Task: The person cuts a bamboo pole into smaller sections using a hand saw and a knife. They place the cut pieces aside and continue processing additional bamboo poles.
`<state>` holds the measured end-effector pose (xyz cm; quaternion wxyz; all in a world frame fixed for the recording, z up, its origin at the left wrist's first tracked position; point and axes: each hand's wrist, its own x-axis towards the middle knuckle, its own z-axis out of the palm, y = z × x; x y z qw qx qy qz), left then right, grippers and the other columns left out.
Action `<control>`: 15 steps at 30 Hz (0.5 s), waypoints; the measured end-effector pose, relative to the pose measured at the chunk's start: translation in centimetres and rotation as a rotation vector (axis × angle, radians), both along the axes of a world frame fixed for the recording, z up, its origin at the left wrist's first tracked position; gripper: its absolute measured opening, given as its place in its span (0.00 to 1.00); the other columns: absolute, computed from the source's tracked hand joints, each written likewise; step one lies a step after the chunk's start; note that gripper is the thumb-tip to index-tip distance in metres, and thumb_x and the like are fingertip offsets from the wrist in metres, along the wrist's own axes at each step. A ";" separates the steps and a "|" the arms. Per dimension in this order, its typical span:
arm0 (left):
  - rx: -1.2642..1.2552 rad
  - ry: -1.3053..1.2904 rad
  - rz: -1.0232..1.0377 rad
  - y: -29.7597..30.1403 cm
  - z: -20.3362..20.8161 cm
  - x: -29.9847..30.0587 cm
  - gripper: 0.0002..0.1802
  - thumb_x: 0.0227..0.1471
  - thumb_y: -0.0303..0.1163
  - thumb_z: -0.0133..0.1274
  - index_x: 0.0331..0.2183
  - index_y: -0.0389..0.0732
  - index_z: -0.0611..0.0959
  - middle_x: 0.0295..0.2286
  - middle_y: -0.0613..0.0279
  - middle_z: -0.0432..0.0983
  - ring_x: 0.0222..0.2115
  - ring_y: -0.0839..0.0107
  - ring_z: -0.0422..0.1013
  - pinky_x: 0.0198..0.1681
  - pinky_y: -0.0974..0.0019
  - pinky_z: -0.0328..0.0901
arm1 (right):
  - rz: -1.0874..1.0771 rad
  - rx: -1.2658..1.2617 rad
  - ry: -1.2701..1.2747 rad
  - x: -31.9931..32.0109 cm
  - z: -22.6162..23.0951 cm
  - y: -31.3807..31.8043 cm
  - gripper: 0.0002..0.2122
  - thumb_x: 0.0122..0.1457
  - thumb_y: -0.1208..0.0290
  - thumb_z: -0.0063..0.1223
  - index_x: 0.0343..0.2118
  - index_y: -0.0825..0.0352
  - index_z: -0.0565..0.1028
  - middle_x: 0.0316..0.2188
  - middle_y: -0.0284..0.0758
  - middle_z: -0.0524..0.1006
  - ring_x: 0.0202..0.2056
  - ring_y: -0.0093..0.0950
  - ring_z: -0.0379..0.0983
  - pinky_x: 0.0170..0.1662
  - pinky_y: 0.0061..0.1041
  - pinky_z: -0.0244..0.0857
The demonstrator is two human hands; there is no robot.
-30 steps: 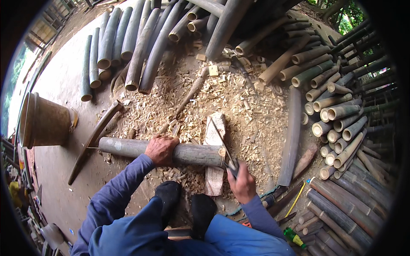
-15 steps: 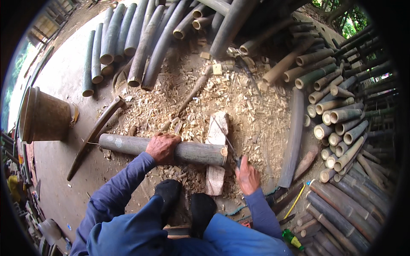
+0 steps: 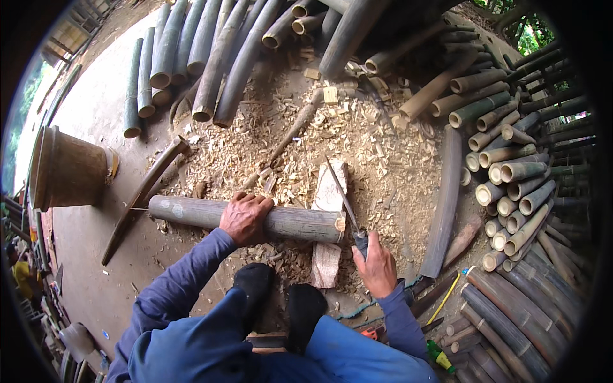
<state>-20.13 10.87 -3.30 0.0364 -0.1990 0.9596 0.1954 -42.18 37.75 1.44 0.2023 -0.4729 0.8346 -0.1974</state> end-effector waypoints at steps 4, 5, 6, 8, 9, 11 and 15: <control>-0.038 0.008 0.028 0.2 0.0 0.6 0.35 0.29 0.41 0.68 0.44 0.43 0.77 0.36 0.58 0.77 0.41 0.58 0.74 0.53 0.54 0.62 | 0.012 -0.331 0.031 1.8 3.7 -2.3 0.14 0.62 0.67 0.59 0.44 0.68 0.67 0.27 0.47 0.79 0.24 0.44 0.80 0.25 0.38 0.73; -0.047 0.021 0.025 0.4 0.2 0.5 0.35 0.29 0.42 0.68 0.44 0.43 0.77 0.36 0.58 0.77 0.41 0.58 0.74 0.53 0.54 0.62 | 0.010 -0.386 0.039 1.8 3.0 -1.9 0.14 0.62 0.67 0.60 0.43 0.67 0.68 0.27 0.47 0.79 0.24 0.43 0.80 0.26 0.38 0.74; -0.057 0.033 0.023 0.5 0.3 0.3 0.35 0.30 0.42 0.68 0.44 0.43 0.77 0.36 0.58 0.77 0.42 0.58 0.74 0.53 0.54 0.62 | 0.008 -0.442 0.046 1.8 1.9 -1.5 0.14 0.62 0.67 0.60 0.43 0.67 0.68 0.27 0.47 0.79 0.24 0.43 0.80 0.26 0.38 0.75; -0.051 0.018 0.020 0.7 0.4 0.1 0.35 0.31 0.43 0.68 0.45 0.42 0.77 0.36 0.58 0.77 0.42 0.58 0.74 0.53 0.54 0.62 | -0.027 -0.057 0.123 1.3 -1.2 -1.3 0.14 0.62 0.71 0.58 0.45 0.68 0.66 0.26 0.48 0.79 0.25 0.45 0.80 0.27 0.39 0.74; -0.048 0.011 0.020 0.7 0.5 0.0 0.35 0.31 0.43 0.68 0.45 0.42 0.77 0.36 0.58 0.77 0.42 0.58 0.73 0.53 0.54 0.62 | -0.010 0.006 0.095 1.0 -0.9 -0.7 0.14 0.62 0.71 0.57 0.45 0.68 0.66 0.27 0.48 0.79 0.25 0.46 0.80 0.27 0.39 0.74; -0.067 0.045 0.033 0.6 0.1 0.3 0.35 0.32 0.43 0.69 0.45 0.42 0.77 0.36 0.58 0.77 0.42 0.58 0.73 0.53 0.54 0.62 | 0.004 0.030 0.004 1.0 1.0 -1.4 0.15 0.62 0.71 0.58 0.46 0.69 0.65 0.28 0.50 0.79 0.26 0.47 0.79 0.27 0.39 0.73; -0.076 0.051 0.043 0.8 0.0 1.0 0.35 0.33 0.43 0.68 0.45 0.42 0.77 0.36 0.57 0.76 0.42 0.57 0.73 0.54 0.53 0.62 | 0.029 -0.264 -0.028 2.2 4.4 -2.5 0.18 0.60 0.70 0.59 0.49 0.71 0.65 0.31 0.51 0.79 0.28 0.48 0.80 0.28 0.40 0.73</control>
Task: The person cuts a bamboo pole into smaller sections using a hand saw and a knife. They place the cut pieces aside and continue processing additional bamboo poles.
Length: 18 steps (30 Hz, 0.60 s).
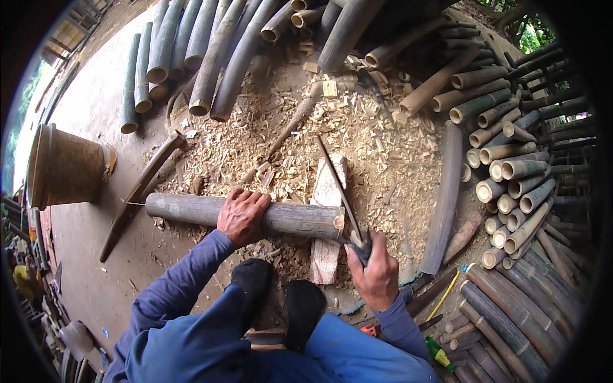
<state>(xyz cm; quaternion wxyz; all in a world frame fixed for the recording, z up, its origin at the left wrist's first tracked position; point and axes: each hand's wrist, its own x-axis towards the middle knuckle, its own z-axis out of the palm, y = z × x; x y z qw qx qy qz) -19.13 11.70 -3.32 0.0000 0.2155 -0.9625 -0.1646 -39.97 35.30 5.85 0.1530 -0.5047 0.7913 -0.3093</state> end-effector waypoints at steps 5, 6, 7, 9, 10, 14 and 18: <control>-0.009 0.052 -0.019 0.2 0.1 -0.8 0.36 0.32 0.43 0.69 0.46 0.42 0.77 0.36 0.57 0.76 0.42 0.56 0.74 0.54 0.53 0.62 | -0.068 0.280 0.096 -1.6 -6.1 1.3 0.21 0.61 0.70 0.59 0.52 0.72 0.65 0.28 0.50 0.79 0.28 0.48 0.80 0.28 0.40 0.72; -0.016 0.061 -0.020 0.3 -0.2 -0.8 0.36 0.32 0.43 0.69 0.46 0.42 0.77 0.36 0.57 0.76 0.42 0.56 0.74 0.54 0.53 0.62 | -0.052 0.296 0.089 -1.7 -5.6 1.8 0.19 0.61 0.71 0.59 0.50 0.71 0.65 0.27 0.50 0.78 0.27 0.48 0.79 0.27 0.39 0.72; -0.026 0.063 -0.019 0.2 -0.3 -0.6 0.36 0.32 0.43 0.69 0.46 0.42 0.77 0.36 0.57 0.76 0.42 0.56 0.74 0.55 0.53 0.62 | -0.047 0.293 0.040 -1.5 -4.3 1.1 0.19 0.61 0.71 0.58 0.50 0.71 0.65 0.27 0.50 0.78 0.27 0.49 0.79 0.27 0.39 0.72; -0.038 0.048 0.006 0.0 -0.3 -0.4 0.36 0.33 0.44 0.69 0.46 0.41 0.77 0.37 0.56 0.76 0.43 0.56 0.73 0.55 0.53 0.61 | -0.038 0.308 -0.054 -1.1 -1.2 -0.3 0.18 0.61 0.70 0.58 0.50 0.71 0.65 0.26 0.51 0.78 0.27 0.49 0.79 0.27 0.39 0.72; -0.053 0.066 0.013 0.3 -0.4 -0.1 0.35 0.33 0.44 0.69 0.46 0.41 0.77 0.37 0.56 0.76 0.43 0.56 0.73 0.55 0.53 0.61 | -0.037 0.252 -0.070 -0.8 0.2 -0.4 0.19 0.59 0.71 0.60 0.49 0.71 0.67 0.26 0.50 0.78 0.26 0.48 0.79 0.28 0.39 0.73; -0.114 0.139 0.015 0.7 -0.7 0.3 0.35 0.35 0.44 0.68 0.47 0.41 0.77 0.39 0.56 0.76 0.44 0.57 0.73 0.56 0.52 0.61 | -0.012 -0.215 0.084 -0.5 -1.9 0.5 0.17 0.57 0.72 0.63 0.45 0.71 0.70 0.28 0.45 0.80 0.26 0.43 0.81 0.28 0.37 0.75; -0.055 0.062 0.009 0.9 -0.6 -0.3 0.36 0.36 0.44 0.67 0.49 0.40 0.77 0.43 0.54 0.76 0.47 0.56 0.73 0.58 0.52 0.60 | -0.061 0.428 0.074 -3.1 -7.1 2.6 0.16 0.63 0.70 0.57 0.48 0.71 0.65 0.25 0.48 0.79 0.24 0.45 0.80 0.24 0.39 0.74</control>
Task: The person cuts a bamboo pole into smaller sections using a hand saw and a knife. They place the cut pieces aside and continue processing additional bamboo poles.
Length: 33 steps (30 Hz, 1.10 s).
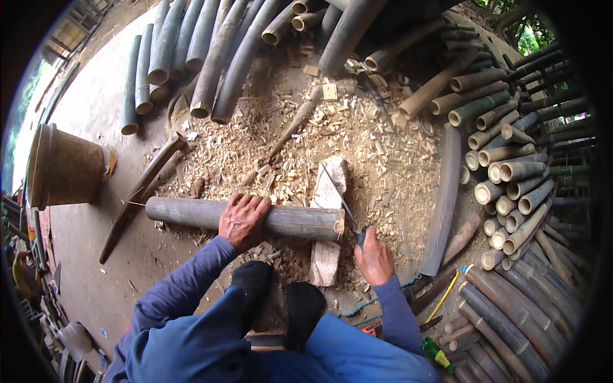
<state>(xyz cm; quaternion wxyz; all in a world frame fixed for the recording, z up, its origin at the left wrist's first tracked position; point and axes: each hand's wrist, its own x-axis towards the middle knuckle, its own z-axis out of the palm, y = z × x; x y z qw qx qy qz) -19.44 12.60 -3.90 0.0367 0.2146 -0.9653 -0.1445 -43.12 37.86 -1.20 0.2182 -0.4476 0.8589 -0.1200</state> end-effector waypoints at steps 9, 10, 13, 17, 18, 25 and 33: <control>-0.107 0.089 0.026 0.8 -1.1 0.9 0.34 0.39 0.39 0.64 0.50 0.39 0.76 0.43 0.54 0.77 0.50 0.56 0.72 0.58 0.51 0.61 | 0.010 -0.471 -0.075 2.2 2.1 -0.8 0.15 0.61 0.70 0.61 0.44 0.68 0.67 0.26 0.46 0.79 0.23 0.41 0.80 0.24 0.36 0.73; -0.106 0.087 0.019 1.0 -1.0 0.8 0.34 0.39 0.38 0.64 0.51 0.39 0.76 0.43 0.54 0.77 0.50 0.56 0.72 0.58 0.51 0.61 | -0.026 -0.103 -0.076 1.8 1.8 -1.3 0.16 0.60 0.72 0.60 0.46 0.69 0.66 0.25 0.47 0.79 0.23 0.42 0.80 0.25 0.36 0.73; -0.183 0.113 0.014 0.7 -1.8 1.4 0.32 0.39 0.33 0.60 0.51 0.39 0.76 0.44 0.54 0.77 0.50 0.55 0.72 0.58 0.51 0.61 | 0.025 -0.032 0.008 -0.3 0.8 0.2 0.17 0.62 0.68 0.58 0.46 0.70 0.65 0.25 0.50 0.79 0.26 0.49 0.79 0.25 0.42 0.71; -0.137 0.093 0.059 1.1 -0.7 1.3 0.32 0.40 0.34 0.60 0.51 0.38 0.76 0.45 0.52 0.77 0.50 0.54 0.72 0.58 0.49 0.61 | -0.078 -0.260 -0.134 2.6 7.2 -2.3 0.14 0.62 0.66 0.59 0.43 0.69 0.69 0.23 0.48 0.79 0.24 0.48 0.79 0.24 0.40 0.71; -0.149 0.108 0.052 1.1 -1.2 1.4 0.32 0.40 0.34 0.60 0.51 0.38 0.76 0.45 0.52 0.77 0.50 0.55 0.72 0.58 0.50 0.62 | -0.025 -0.504 -0.036 3.3 7.3 -2.7 0.14 0.63 0.65 0.59 0.43 0.68 0.70 0.22 0.47 0.78 0.22 0.45 0.79 0.24 0.39 0.71; -0.212 0.143 0.034 1.1 -2.1 1.4 0.32 0.41 0.33 0.59 0.51 0.38 0.76 0.44 0.53 0.77 0.50 0.55 0.72 0.57 0.51 0.62 | -0.048 0.058 0.011 0.8 1.3 0.2 0.14 0.65 0.66 0.54 0.44 0.70 0.67 0.25 0.49 0.79 0.25 0.48 0.80 0.26 0.39 0.73; -0.208 0.161 0.073 1.9 -2.0 1.8 0.33 0.41 0.32 0.57 0.53 0.38 0.75 0.48 0.52 0.77 0.52 0.53 0.71 0.59 0.47 0.60 | -0.038 -0.250 -0.120 2.9 2.4 -1.2 0.14 0.64 0.68 0.56 0.46 0.70 0.67 0.25 0.46 0.78 0.23 0.37 0.80 0.22 0.36 0.73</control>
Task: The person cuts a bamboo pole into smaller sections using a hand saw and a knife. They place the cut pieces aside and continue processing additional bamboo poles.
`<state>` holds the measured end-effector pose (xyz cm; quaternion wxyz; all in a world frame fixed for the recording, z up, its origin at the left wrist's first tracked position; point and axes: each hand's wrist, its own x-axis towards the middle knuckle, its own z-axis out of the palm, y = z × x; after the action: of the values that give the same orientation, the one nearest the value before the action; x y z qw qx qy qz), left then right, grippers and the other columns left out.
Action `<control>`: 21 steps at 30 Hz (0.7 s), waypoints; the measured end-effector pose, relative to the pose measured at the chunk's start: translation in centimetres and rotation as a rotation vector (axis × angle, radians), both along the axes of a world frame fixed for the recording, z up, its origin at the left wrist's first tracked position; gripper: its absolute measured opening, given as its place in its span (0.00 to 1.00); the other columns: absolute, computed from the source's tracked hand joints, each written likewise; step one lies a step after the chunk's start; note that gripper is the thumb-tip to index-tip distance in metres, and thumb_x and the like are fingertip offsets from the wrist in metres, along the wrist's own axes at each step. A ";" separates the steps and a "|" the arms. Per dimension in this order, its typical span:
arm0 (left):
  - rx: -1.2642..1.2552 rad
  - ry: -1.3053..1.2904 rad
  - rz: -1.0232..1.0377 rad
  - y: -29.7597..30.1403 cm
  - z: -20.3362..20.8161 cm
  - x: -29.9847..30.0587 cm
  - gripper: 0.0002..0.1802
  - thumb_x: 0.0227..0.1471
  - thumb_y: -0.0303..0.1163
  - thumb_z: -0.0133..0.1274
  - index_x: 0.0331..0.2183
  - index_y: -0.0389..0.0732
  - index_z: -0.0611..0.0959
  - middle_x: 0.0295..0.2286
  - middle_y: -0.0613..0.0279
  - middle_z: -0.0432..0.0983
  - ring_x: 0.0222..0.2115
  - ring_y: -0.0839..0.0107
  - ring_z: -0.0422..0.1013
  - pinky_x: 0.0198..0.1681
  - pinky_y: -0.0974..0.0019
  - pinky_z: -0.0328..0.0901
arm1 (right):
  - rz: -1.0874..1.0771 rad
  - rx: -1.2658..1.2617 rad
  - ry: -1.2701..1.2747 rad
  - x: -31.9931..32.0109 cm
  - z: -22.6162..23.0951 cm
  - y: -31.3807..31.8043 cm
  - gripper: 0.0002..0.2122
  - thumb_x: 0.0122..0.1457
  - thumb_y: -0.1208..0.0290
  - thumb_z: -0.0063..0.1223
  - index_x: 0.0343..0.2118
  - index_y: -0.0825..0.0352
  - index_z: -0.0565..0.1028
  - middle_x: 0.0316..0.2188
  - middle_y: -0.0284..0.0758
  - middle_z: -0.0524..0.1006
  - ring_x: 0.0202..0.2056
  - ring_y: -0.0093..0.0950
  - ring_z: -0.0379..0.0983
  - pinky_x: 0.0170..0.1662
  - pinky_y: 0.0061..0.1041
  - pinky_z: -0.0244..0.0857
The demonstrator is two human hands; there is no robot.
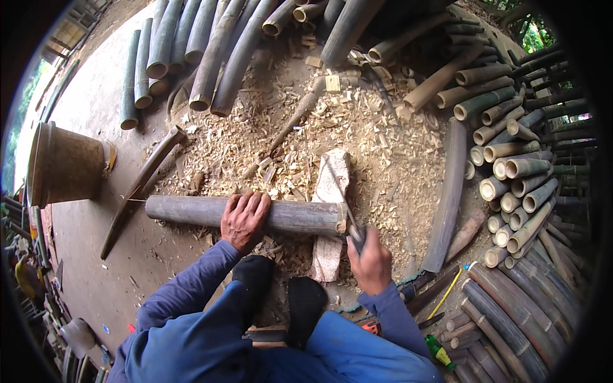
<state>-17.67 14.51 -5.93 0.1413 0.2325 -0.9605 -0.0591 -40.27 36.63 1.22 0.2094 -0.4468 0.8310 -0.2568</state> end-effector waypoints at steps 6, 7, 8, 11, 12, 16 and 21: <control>0.454 -0.366 -0.005 -3.2 4.2 -1.7 0.52 0.29 0.46 0.72 0.57 0.44 0.71 0.49 0.53 0.73 0.51 0.51 0.69 0.59 0.48 0.58 | 0.013 0.103 0.002 -0.9 3.7 -0.4 0.16 0.64 0.67 0.56 0.50 0.70 0.67 0.28 0.48 0.79 0.26 0.47 0.80 0.27 0.39 0.73; 0.489 -0.424 -0.042 -4.1 3.8 -1.6 0.47 0.27 0.48 0.72 0.52 0.44 0.74 0.45 0.54 0.75 0.50 0.52 0.70 0.58 0.49 0.58 | 0.032 -0.016 -0.016 -0.5 4.7 -1.0 0.17 0.64 0.66 0.57 0.50 0.69 0.68 0.28 0.48 0.79 0.26 0.48 0.80 0.28 0.40 0.72; 0.514 -0.475 -0.083 -5.4 3.5 -1.5 0.43 0.26 0.50 0.72 0.47 0.44 0.77 0.40 0.55 0.77 0.49 0.54 0.71 0.56 0.49 0.58 | 0.050 -0.182 0.111 0.0 4.4 -0.7 0.18 0.64 0.63 0.58 0.50 0.69 0.68 0.28 0.47 0.79 0.26 0.48 0.80 0.28 0.40 0.72; 0.544 -0.520 -0.120 -5.8 3.7 -2.0 0.38 0.25 0.51 0.72 0.41 0.44 0.81 0.36 0.57 0.79 0.47 0.56 0.73 0.56 0.49 0.59 | 0.062 -0.098 0.108 -0.5 1.1 0.0 0.20 0.65 0.64 0.56 0.51 0.73 0.66 0.28 0.48 0.79 0.26 0.48 0.79 0.28 0.41 0.73; 0.547 -0.517 -0.119 -5.5 3.8 -2.4 0.38 0.25 0.51 0.72 0.41 0.44 0.81 0.35 0.57 0.79 0.47 0.56 0.73 0.56 0.49 0.59 | -0.010 0.185 -0.030 -0.6 -0.5 0.3 0.20 0.65 0.64 0.56 0.51 0.73 0.65 0.28 0.49 0.79 0.26 0.49 0.79 0.28 0.42 0.73; 0.479 -0.431 -0.090 -4.8 3.0 -1.1 0.37 0.25 0.49 0.72 0.41 0.44 0.81 0.35 0.57 0.79 0.45 0.57 0.74 0.57 0.51 0.60 | 0.090 0.215 0.043 -0.5 3.2 -1.3 0.17 0.65 0.66 0.55 0.47 0.72 0.65 0.28 0.52 0.78 0.26 0.52 0.78 0.27 0.43 0.72; 0.454 -0.372 -0.050 -4.6 2.8 -0.7 0.37 0.24 0.47 0.71 0.41 0.44 0.80 0.36 0.57 0.79 0.43 0.57 0.75 0.56 0.53 0.61 | 0.170 -0.356 0.202 0.5 5.2 -1.6 0.14 0.64 0.70 0.56 0.44 0.71 0.64 0.28 0.48 0.79 0.24 0.46 0.79 0.25 0.37 0.73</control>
<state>-18.37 9.90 -3.18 -0.0944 0.2412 -0.9376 -0.2321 -39.74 35.01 6.43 0.0636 -0.5685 0.7487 -0.3349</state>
